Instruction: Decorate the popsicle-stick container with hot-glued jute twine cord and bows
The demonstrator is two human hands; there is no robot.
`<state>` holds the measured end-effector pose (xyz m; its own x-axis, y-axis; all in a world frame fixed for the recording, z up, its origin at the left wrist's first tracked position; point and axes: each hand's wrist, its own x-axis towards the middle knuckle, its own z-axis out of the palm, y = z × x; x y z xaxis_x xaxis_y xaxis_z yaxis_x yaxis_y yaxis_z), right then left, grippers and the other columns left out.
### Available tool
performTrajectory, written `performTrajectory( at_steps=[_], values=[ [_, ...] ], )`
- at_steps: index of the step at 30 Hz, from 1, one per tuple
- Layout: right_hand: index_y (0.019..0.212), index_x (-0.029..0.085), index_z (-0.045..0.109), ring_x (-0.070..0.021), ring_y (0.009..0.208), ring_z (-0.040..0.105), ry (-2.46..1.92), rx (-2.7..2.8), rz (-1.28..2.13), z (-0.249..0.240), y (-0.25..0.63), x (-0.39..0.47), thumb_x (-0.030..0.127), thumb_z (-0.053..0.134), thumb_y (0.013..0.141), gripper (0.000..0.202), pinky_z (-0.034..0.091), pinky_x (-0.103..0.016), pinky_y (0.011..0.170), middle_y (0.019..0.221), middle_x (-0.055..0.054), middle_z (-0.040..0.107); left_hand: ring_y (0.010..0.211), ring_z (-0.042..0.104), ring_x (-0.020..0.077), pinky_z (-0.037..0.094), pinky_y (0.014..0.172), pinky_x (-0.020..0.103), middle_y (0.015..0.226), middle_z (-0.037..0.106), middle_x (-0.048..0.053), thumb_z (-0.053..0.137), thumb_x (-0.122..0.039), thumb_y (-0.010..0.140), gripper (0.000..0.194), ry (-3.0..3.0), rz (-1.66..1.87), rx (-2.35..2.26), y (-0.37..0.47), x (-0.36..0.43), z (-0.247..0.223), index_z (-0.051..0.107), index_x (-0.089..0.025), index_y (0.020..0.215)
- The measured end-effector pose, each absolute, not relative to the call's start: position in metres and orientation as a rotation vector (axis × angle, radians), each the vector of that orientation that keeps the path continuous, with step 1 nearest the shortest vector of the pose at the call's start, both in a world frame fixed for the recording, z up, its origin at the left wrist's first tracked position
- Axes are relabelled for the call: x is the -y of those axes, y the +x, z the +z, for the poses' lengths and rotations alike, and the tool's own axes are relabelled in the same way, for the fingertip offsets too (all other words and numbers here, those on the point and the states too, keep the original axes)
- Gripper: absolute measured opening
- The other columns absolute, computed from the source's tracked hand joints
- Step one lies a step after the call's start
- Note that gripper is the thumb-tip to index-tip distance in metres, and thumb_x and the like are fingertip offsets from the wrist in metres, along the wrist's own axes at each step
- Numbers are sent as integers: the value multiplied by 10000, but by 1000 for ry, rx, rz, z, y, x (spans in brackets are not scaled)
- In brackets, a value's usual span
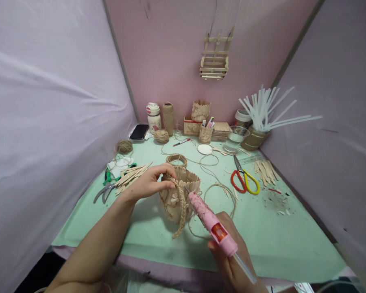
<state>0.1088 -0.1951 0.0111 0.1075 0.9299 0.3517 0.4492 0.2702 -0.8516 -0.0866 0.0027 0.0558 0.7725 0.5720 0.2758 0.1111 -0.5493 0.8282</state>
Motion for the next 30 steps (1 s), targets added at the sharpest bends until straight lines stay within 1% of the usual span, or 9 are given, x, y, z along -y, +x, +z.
performTrajectory(
  at_steps=[10,17,24,30],
  values=[
    [1003,224,567,-191,717,496,-1301,1521,560,14,111,195,509,379,953,345,408,-326,632,807,-32,514,877,544,187,435,822,327,899,616,62,670,-444,806,301,2085,661,-539,-88,-5,54,632,-153,873],
    [1001,226,565,-185,706,493,-1303,1518,534,13,112,194,510,377,955,343,405,-319,620,811,-29,514,865,543,175,426,807,309,882,607,46,672,-416,813,268,2075,666,-517,-88,-5,55,626,-157,864],
    [1024,229,548,-182,695,494,-1307,1518,478,11,114,192,483,382,961,309,404,-314,611,795,-24,511,870,542,184,429,802,315,886,612,58,670,-458,804,314,2074,665,-529,-87,-5,54,630,-151,860],
    [967,225,531,-169,668,488,-1241,1570,404,2,119,188,434,396,963,249,394,-296,578,772,-15,505,859,537,178,426,803,317,886,602,57,670,-433,812,291,2070,670,-517,-87,-5,55,623,-149,856]
  ],
)
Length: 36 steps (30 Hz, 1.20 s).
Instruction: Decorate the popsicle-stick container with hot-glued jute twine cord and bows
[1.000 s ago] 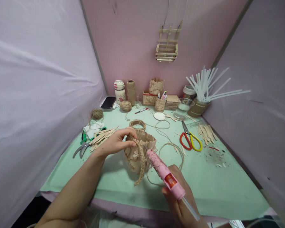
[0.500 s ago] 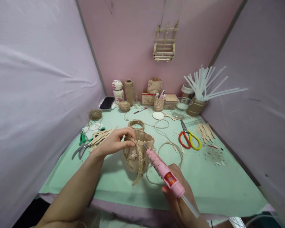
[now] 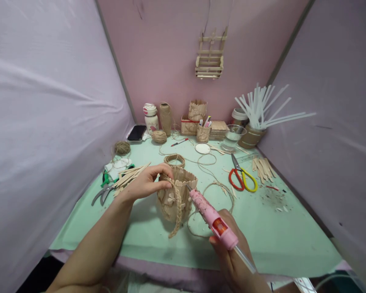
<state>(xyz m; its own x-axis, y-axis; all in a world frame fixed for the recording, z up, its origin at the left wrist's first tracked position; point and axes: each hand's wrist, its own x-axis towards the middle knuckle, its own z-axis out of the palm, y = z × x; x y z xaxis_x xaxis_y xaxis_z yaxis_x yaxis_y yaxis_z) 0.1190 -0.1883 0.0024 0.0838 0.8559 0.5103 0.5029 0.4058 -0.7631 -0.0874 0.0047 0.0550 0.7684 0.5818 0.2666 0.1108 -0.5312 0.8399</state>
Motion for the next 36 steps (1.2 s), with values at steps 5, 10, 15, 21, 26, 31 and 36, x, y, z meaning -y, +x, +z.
performTrajectory(
  at_steps=[5,10,15,21,26,31,36],
  values=[
    [927,223,507,-169,664,480,-1261,1580,403,3,120,189,423,384,969,238,390,-299,577,765,-12,489,872,543,188,427,808,317,883,608,64,665,-461,808,318,2075,677,-518,-88,-5,54,626,-148,853],
    [891,229,491,-169,652,460,-1255,1574,402,5,121,188,419,369,976,242,378,-298,571,748,-5,468,866,543,188,425,801,310,880,609,65,670,-455,806,311,2074,675,-515,-88,-6,54,626,-150,848],
    [890,233,486,-168,664,455,-1267,1575,420,8,122,189,420,360,981,243,379,-294,580,756,1,458,869,544,186,422,805,312,894,610,62,670,-446,808,301,2072,678,-516,-88,-5,54,626,-153,854],
    [891,235,484,-169,684,463,-1305,1578,434,10,122,190,410,360,983,233,389,-293,600,773,3,462,864,546,186,429,805,315,891,613,66,672,-462,798,316,2075,671,-537,-88,-7,53,633,-153,854],
    [897,232,495,-172,677,465,-1305,1575,419,8,123,191,417,366,979,240,390,-296,594,767,1,469,868,546,186,428,809,317,894,614,64,668,-461,803,314,2074,667,-533,-88,-6,54,629,-154,856],
    [914,230,497,-171,685,475,-1331,1582,400,9,126,190,380,374,978,204,400,-293,607,776,-3,485,866,543,186,425,804,319,890,608,62,668,-458,805,313,2072,677,-523,-88,-6,54,623,-152,857],
    [924,228,490,-175,741,507,-1392,1591,413,11,128,193,342,383,973,164,427,-295,655,834,-20,525,859,541,183,421,791,313,892,608,62,662,-446,814,302,2096,667,-520,-88,-6,54,627,-151,868]
  ],
)
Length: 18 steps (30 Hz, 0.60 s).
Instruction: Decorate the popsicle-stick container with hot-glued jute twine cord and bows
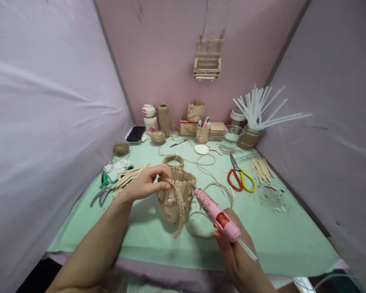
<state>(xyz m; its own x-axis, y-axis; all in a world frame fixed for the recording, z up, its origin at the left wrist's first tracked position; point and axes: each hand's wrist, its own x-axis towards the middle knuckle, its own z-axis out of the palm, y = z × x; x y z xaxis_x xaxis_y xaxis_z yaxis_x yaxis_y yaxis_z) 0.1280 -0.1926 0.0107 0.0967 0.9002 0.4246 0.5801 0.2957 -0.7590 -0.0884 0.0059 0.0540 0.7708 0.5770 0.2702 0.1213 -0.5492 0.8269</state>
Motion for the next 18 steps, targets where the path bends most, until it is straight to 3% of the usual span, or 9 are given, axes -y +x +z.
performTrajectory(
  at_steps=[5,9,15,18],
  values=[
    [975,229,505,-186,737,505,-1518,1600,273,12,151,199,342,390,968,160,427,-294,631,828,-29,523,851,545,182,424,773,306,884,615,60,659,-452,814,304,2096,680,-545,-88,-6,53,631,-152,855],
    [1027,211,530,-240,827,524,-1854,1684,82,3,194,205,412,429,937,243,439,-372,716,894,-72,555,841,547,174,424,760,298,873,616,50,650,-439,822,283,2094,687,-553,-88,-6,53,630,-158,852],
    [743,221,523,-272,692,547,-2295,1725,-91,-32,244,214,441,485,869,256,423,-392,589,740,-83,554,840,545,172,414,756,295,875,610,46,642,-436,826,277,2096,688,-606,-86,-3,56,627,-160,843],
    [746,218,550,-279,654,574,-2313,1767,-108,-38,254,216,453,515,846,258,419,-382,537,725,-89,572,834,551,170,416,753,288,875,622,46,643,-436,822,276,2096,694,-665,-84,-1,58,632,-161,845]
  ],
)
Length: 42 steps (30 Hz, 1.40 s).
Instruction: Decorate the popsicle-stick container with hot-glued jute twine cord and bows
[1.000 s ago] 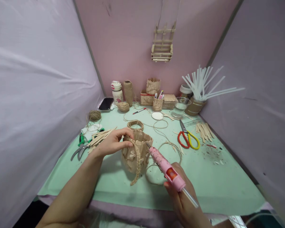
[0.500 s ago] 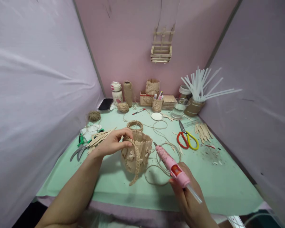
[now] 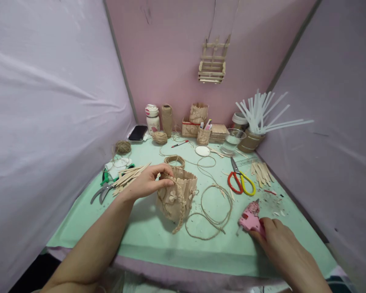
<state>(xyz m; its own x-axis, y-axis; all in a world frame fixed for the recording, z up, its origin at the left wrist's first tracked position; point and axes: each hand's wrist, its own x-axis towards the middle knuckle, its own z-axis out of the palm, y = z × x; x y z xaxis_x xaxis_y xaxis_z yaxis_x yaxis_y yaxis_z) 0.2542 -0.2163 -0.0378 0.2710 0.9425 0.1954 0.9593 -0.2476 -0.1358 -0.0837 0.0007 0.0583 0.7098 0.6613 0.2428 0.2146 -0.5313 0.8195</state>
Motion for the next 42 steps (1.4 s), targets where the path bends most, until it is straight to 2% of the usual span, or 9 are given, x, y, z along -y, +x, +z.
performTrajectory(
  at_steps=[5,9,13,18,21,25,31,36,42],
  values=[
    [1060,194,572,-320,890,611,-2033,1794,-250,8,229,209,492,437,903,363,470,-449,702,1056,-158,619,840,565,173,428,743,279,882,650,45,630,-429,828,271,2077,723,-801,-79,5,61,638,-160,856],
    [1102,236,529,-238,908,607,-1599,1679,-43,54,158,182,448,543,898,294,492,-371,747,1036,-94,615,816,565,163,431,727,266,861,654,31,640,-419,820,257,2068,769,-843,-75,9,60,644,-165,852],
    [1128,222,485,-244,949,565,-1387,1662,19,62,100,147,461,678,806,446,502,-389,782,1029,-95,575,785,562,158,442,702,255,839,653,24,654,-399,809,240,2048,796,-860,-73,11,59,642,-163,852],
    [975,198,557,-209,851,547,-1435,1694,13,55,92,123,233,521,918,76,459,-341,736,899,-69,597,795,560,159,443,707,252,842,652,21,662,-394,797,241,2046,809,-861,-72,13,60,643,-161,856],
    [873,197,592,-189,792,558,-1451,1679,115,57,100,121,214,475,934,133,441,-312,709,832,-55,611,786,549,157,433,708,254,826,641,20,657,-399,800,246,2037,800,-847,-72,14,61,640,-159,847],
    [827,206,607,-179,790,592,-1468,1572,335,60,107,117,244,503,912,139,445,-295,720,828,-35,645,771,537,151,424,701,252,839,637,23,660,-395,798,241,2030,785,-849,-71,16,62,633,-159,839],
    [784,202,630,-161,652,575,-1527,1448,560,57,117,107,332,539,871,181,429,-278,628,737,-15,664,783,540,160,421,694,251,838,632,30,651,-424,802,268,2040,780,-844,-71,14,59,627,-159,839],
    [797,203,643,-179,710,593,-1549,1430,609,57,121,103,320,533,860,172,426,-286,654,795,-31,686,775,530,153,413,690,247,835,620,24,653,-426,804,272,2044,770,-833,-72,12,58,619,-159,843],
    [738,205,619,-171,655,568,-1603,1394,601,55,126,101,355,563,842,191,406,-284,624,706,-14,660,761,531,152,407,667,243,822,616,27,647,-425,804,272,2043,783,-829,-71,12,58,616,-155,825]
  ],
)
